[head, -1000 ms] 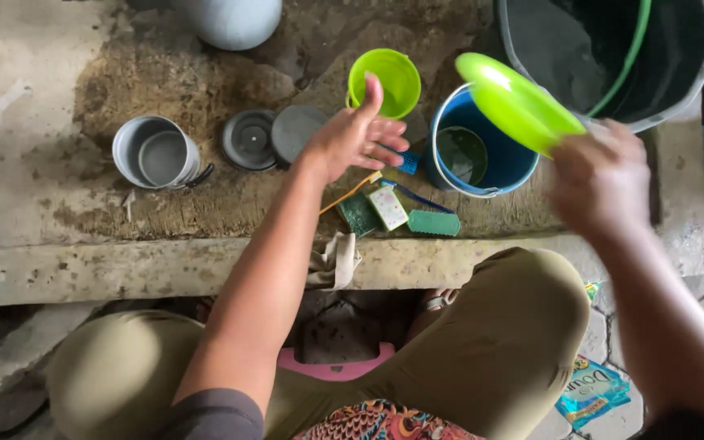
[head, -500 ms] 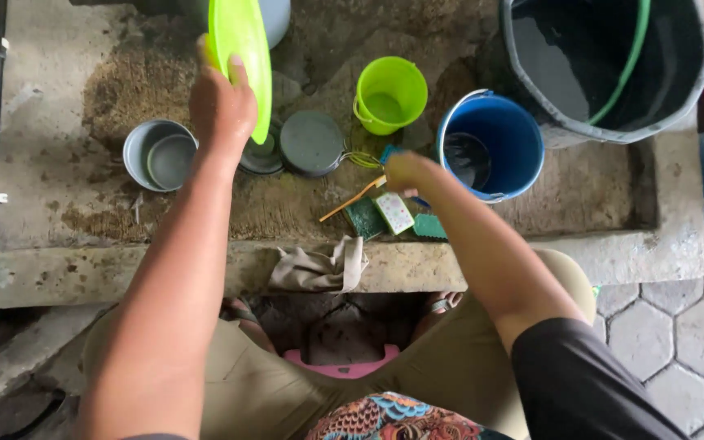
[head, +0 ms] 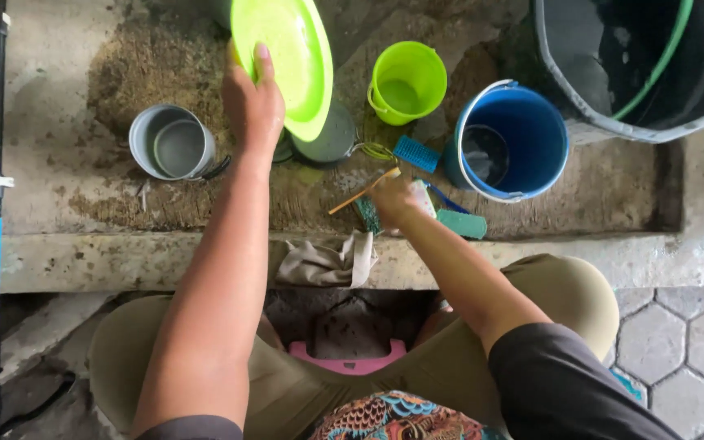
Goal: Washing and scrubbing camping pots and lids using a sponge and buckets of water
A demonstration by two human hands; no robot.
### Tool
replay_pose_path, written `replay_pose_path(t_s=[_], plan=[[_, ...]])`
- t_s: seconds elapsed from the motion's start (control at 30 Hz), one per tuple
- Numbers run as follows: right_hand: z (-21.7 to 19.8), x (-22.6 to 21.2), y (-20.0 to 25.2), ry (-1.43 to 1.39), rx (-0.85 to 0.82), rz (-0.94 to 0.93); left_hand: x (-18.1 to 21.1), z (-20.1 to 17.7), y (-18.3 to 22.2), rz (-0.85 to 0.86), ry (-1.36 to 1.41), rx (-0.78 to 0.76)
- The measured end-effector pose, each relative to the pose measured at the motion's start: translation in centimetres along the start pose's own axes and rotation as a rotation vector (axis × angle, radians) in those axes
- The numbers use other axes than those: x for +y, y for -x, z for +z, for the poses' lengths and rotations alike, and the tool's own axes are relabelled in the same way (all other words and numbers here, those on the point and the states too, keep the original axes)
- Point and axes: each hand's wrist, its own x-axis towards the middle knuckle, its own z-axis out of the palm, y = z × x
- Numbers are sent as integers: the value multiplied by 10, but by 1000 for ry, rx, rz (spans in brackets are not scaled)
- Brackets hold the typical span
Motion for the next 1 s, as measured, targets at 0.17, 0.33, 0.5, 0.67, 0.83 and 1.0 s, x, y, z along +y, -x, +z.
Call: replay_pose_path(t_s=[0.17, 0.33, 0.5, 0.67, 0.83, 1.0], plan=[[3, -24, 7, -429, -79, -147, 10, 5, 8, -8, 63, -34], [39, 0, -28, -655, 132, -151, 27, -7, 37, -288, 264, -21], [-77, 78, 46, -1199, 486, -71, 26, -4, 64, -346, 481, 52], [-105, 47, 70, -792, 1077, -72, 10, 53, 100, -370, 524, 152], [-56, 55, 4, -509, 1176, 90, 51, 35, 134, -282, 381, 120], [-76, 55, -7, -577, 1175, 343, 35, 58, 167, -343, 351, -24]])
